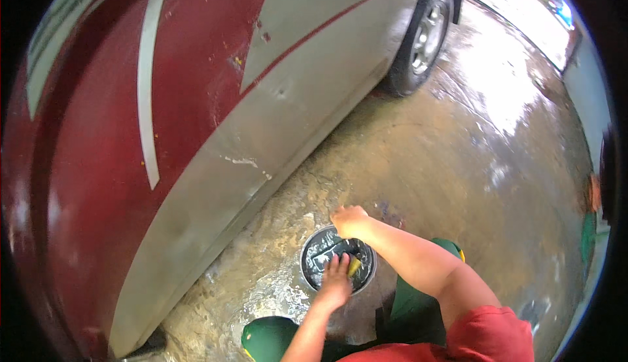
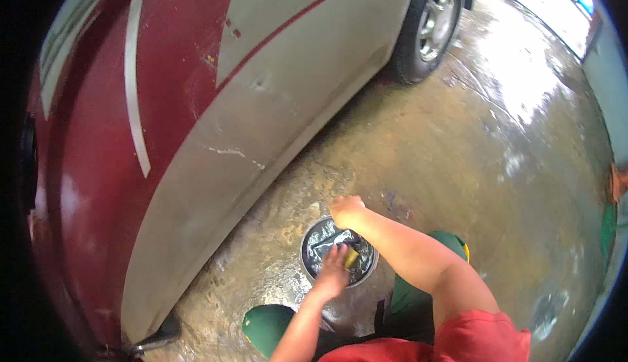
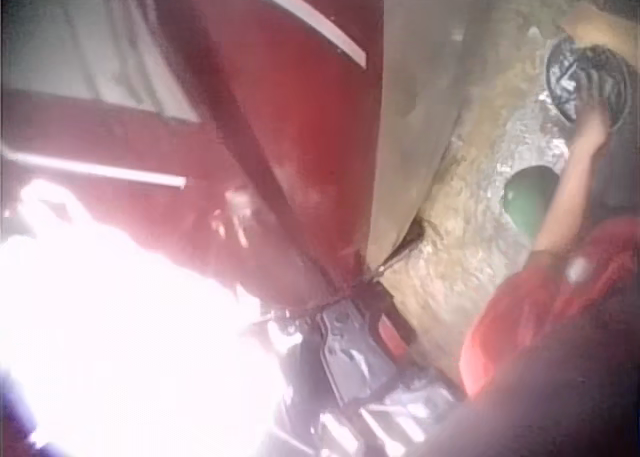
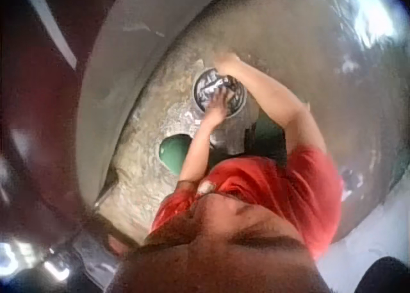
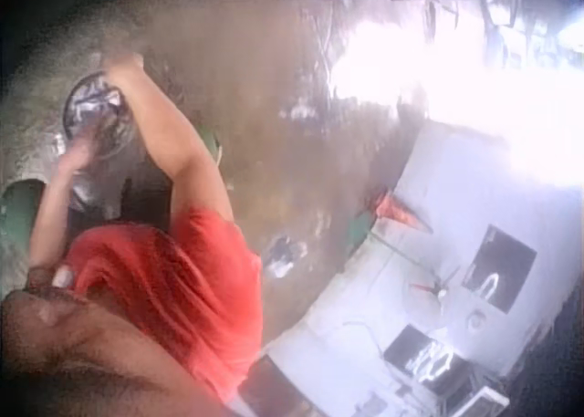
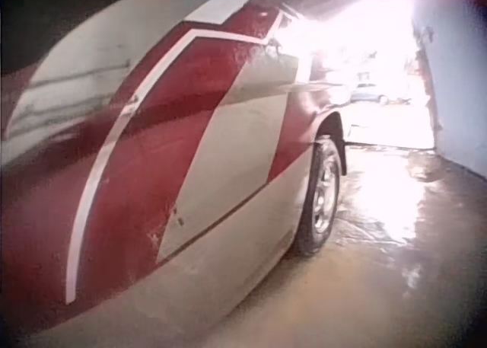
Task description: The person wets sandpaper in a bucket of water and sands the side panel of a vehicle by hand.
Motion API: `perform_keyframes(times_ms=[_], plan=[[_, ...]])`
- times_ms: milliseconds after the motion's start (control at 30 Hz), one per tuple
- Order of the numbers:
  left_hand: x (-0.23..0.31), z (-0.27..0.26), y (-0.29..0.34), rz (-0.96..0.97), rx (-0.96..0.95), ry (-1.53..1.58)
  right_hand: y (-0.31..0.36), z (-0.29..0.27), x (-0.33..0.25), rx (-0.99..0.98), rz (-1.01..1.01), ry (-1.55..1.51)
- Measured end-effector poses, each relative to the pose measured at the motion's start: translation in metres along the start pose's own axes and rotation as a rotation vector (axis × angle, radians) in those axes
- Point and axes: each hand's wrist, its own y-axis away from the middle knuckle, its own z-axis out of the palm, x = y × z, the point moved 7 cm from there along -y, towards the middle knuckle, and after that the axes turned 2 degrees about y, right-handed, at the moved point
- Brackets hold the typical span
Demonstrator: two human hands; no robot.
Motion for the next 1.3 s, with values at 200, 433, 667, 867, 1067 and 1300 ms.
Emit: perform_keyframes(times_ms=[200,433,667,867,1067,1300], plan=[[0.001,0.061,-0.054,-0.371,0.158,-0.012,-0.047,0.055,0.0,-0.225,-0.08,0.002],[-0.014,0.03,-0.044,-0.421,0.015,0.924,-0.066,0.056,0.006,-0.116,-0.271,-0.19],[0.129,-0.224,0.054,-0.029,0.774,0.728,-0.076,0.033,0.074,-0.04,-0.183,-0.179],[0.292,-0.379,0.055,0.322,1.337,-0.72,-0.051,-0.012,0.143,0.047,0.033,-0.265],[0.32,-0.404,-0.068,0.41,1.09,-1.267,-0.046,-0.031,0.181,0.201,0.255,-0.42],[0.319,-0.411,-0.06,0.543,1.062,-1.349,-0.05,-0.026,0.198,0.249,0.324,-0.469]])
